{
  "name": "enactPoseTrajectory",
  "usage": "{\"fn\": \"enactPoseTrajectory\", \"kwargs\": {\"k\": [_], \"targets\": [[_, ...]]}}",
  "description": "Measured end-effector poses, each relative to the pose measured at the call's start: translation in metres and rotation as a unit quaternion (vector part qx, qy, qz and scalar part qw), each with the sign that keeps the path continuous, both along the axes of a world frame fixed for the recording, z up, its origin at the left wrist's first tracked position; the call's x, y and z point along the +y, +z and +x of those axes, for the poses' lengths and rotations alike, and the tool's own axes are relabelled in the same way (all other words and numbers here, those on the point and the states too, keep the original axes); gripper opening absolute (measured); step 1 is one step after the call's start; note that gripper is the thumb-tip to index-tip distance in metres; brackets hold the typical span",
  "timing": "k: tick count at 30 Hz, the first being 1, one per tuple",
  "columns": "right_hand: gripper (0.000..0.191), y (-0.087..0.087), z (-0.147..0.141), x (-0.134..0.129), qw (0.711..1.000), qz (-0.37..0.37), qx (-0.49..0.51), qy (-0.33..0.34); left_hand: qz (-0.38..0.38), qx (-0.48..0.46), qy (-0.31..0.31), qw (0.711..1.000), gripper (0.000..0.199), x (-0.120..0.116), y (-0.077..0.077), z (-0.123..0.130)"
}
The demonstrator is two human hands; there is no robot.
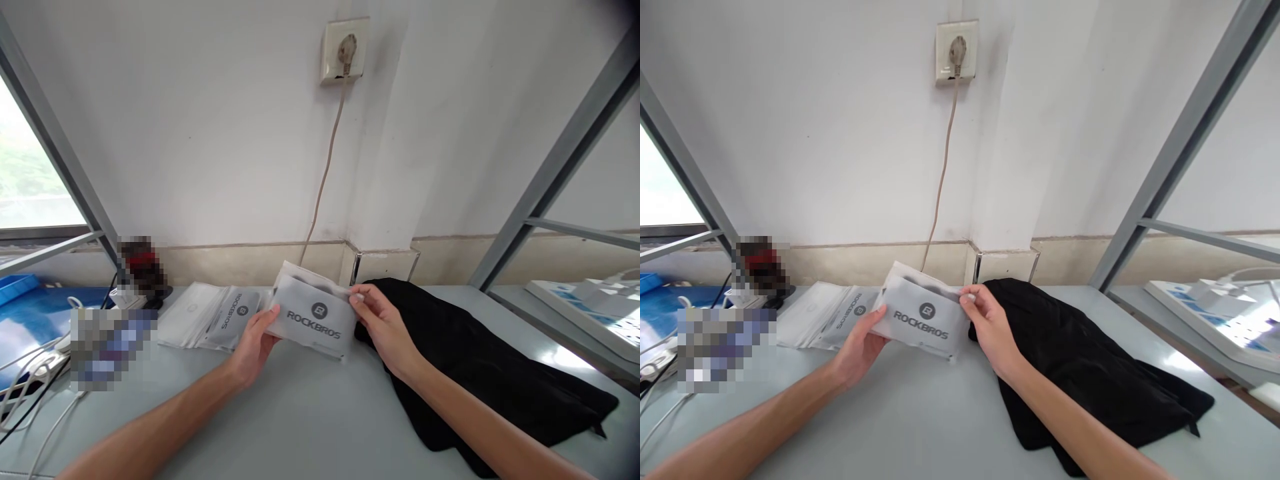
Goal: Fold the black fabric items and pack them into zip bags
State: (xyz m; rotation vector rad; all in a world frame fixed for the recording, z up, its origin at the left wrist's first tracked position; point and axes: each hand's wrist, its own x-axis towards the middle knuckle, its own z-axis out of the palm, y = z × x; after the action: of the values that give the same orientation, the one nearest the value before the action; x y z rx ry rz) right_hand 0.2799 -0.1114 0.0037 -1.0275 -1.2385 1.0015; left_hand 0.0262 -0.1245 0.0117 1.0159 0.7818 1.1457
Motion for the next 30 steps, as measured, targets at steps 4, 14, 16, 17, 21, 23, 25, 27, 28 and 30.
{"fn": "enactPoseTrajectory", "kwargs": {"k": [4,14,16,17,21,23,25,27,28,30], "targets": [[0.033,-0.002,0.007,0.005,0.998,0.029,-0.02,-0.052,0.063,0.074,-0.027,0.995,0.064,0.0,-0.001,0.0],[0.039,-0.002,0.0,-0.002,0.993,-0.071,-0.001,0.091,0.178,0.245,0.082,0.95,0.031,0.001,-0.011,0.004],[0.04,-0.005,0.002,0.0,0.995,-0.078,-0.004,0.068,0.18,0.255,0.085,0.946,0.032,0.0,-0.01,0.003],[0.04,-0.006,0.004,0.001,0.996,-0.077,-0.007,0.052,0.175,0.264,0.064,0.947,0.035,-0.001,-0.009,0.003],[0.039,-0.007,0.006,0.005,0.997,-0.051,-0.051,0.022,0.079,0.23,-0.095,0.965,0.058,-0.004,-0.006,0.001],[0.038,-0.008,0.004,0.005,0.991,-0.036,-0.103,0.074,0.017,0.168,-0.148,0.974,0.057,-0.005,-0.006,0.001],[0.036,-0.009,0.0,0.001,0.975,-0.023,-0.167,0.142,-0.013,0.13,-0.171,0.977,0.053,-0.005,-0.008,0.003],[0.032,-0.011,-0.006,-0.005,0.953,-0.012,-0.233,0.194,-0.011,0.134,-0.188,0.973,0.054,-0.004,-0.013,0.006],[0.031,-0.011,-0.01,-0.009,0.941,-0.011,-0.261,0.213,-0.004,0.147,-0.196,0.969,0.055,-0.004,-0.015,0.008],[0.029,-0.01,-0.015,-0.015,0.924,-0.015,-0.293,0.246,0.011,0.178,-0.203,0.963,0.053,-0.004,-0.021,0.01]]}}
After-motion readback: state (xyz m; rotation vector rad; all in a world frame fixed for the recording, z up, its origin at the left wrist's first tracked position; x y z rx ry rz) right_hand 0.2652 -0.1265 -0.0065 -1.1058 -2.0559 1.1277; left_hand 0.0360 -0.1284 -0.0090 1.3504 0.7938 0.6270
